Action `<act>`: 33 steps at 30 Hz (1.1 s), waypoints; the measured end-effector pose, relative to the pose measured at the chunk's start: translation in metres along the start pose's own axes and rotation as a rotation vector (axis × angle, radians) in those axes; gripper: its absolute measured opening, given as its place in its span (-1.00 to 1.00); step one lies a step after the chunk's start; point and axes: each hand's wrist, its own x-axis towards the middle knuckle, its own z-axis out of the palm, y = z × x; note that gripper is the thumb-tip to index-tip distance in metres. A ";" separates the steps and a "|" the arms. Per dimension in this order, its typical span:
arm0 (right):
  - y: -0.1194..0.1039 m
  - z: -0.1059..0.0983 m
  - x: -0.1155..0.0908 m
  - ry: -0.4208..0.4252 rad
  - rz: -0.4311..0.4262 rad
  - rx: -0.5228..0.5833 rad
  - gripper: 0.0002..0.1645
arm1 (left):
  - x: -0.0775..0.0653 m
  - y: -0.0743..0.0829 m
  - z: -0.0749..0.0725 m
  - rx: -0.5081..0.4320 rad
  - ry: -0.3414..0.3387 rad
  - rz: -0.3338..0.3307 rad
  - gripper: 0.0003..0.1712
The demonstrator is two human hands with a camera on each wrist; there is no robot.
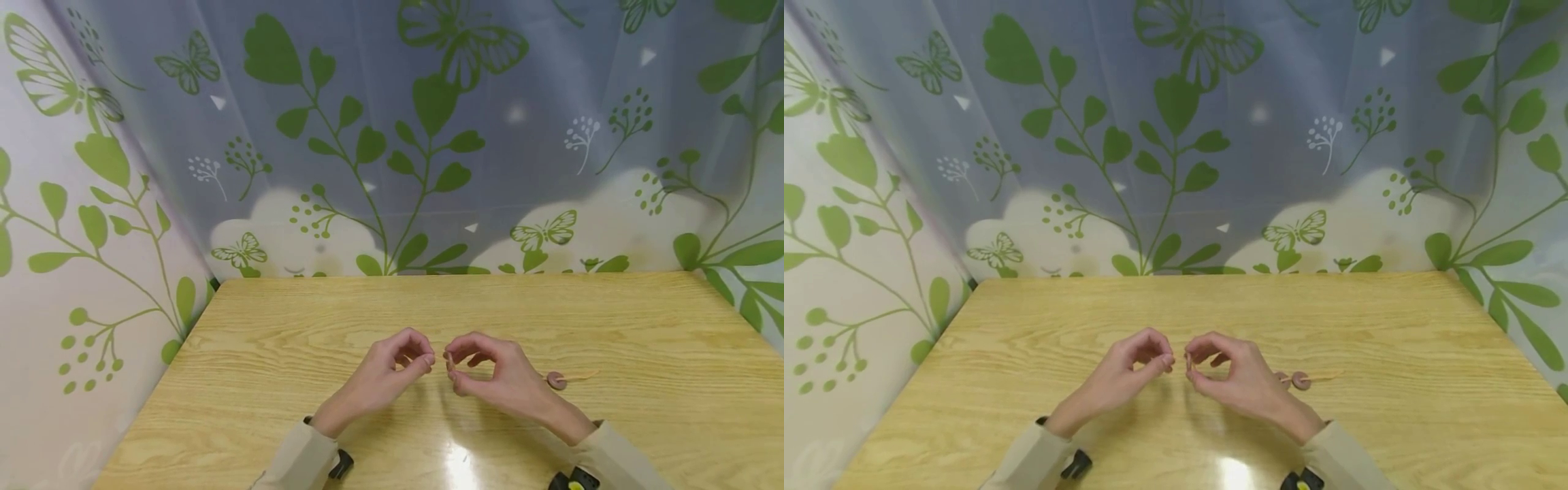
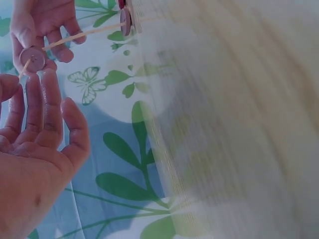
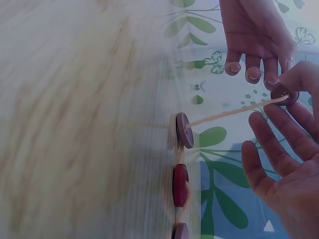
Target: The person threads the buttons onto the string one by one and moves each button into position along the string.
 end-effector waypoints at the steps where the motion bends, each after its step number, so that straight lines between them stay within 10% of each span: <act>1: 0.000 0.000 0.000 -0.003 0.002 -0.004 -0.67 | 0.000 -0.001 0.000 0.001 0.002 -0.001 -0.90; 33: 0.013 0.004 0.006 -0.223 0.018 -0.145 -0.80 | -0.002 -0.002 -0.028 0.126 -0.134 -0.079 -0.91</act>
